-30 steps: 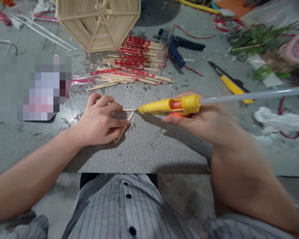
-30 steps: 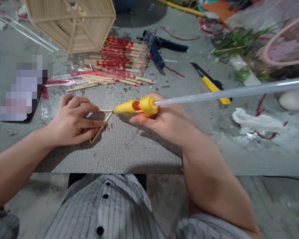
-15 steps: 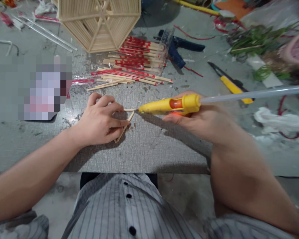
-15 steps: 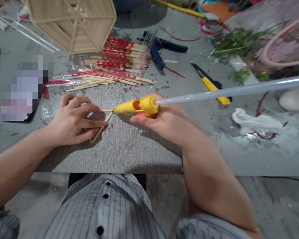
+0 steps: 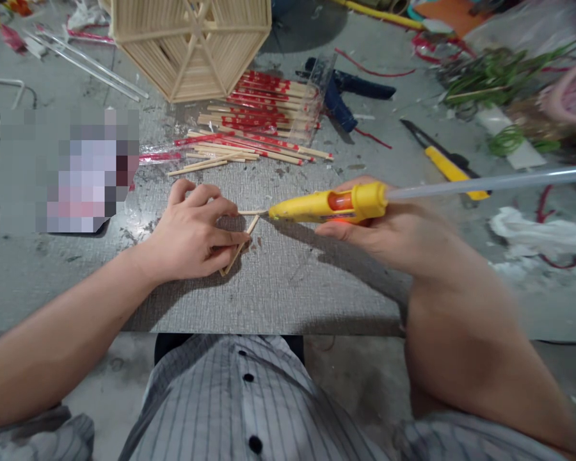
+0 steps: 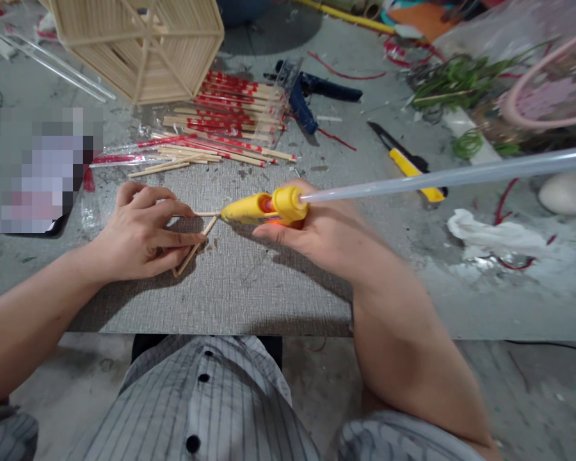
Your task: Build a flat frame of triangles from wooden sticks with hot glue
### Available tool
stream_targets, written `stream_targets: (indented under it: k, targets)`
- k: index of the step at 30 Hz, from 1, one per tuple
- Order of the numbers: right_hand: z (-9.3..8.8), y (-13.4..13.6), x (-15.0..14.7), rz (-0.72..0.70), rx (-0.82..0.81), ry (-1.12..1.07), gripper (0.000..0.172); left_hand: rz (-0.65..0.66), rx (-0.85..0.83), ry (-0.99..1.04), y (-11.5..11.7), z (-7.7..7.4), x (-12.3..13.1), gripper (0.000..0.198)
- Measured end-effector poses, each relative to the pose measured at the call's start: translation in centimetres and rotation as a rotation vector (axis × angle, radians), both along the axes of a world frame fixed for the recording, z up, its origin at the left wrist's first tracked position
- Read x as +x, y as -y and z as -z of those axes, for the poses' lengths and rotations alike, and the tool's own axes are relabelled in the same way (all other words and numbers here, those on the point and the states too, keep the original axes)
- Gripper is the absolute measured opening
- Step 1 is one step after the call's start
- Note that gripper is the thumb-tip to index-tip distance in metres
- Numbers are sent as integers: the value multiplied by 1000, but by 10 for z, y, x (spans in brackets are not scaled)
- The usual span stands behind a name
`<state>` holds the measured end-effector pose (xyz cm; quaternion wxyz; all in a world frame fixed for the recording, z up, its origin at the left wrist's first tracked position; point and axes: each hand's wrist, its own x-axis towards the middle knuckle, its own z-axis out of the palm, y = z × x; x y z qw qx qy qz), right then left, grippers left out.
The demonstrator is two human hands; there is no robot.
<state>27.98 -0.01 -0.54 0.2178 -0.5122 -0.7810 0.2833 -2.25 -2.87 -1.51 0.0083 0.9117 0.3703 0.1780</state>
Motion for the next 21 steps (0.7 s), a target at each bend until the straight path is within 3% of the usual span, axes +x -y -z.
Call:
stream_targets:
  k: [5, 13, 21]
  targets:
    - [-5, 0, -2, 27, 21, 22, 53, 0, -3, 1, 0, 0, 0, 30]
    - [2, -2, -2, -2, 30, -78, 48, 28, 57, 4, -1, 3, -1, 31]
    - [6, -5, -2, 25, 8, -115, 45, 13, 10, -11, -1, 0, 0, 33]
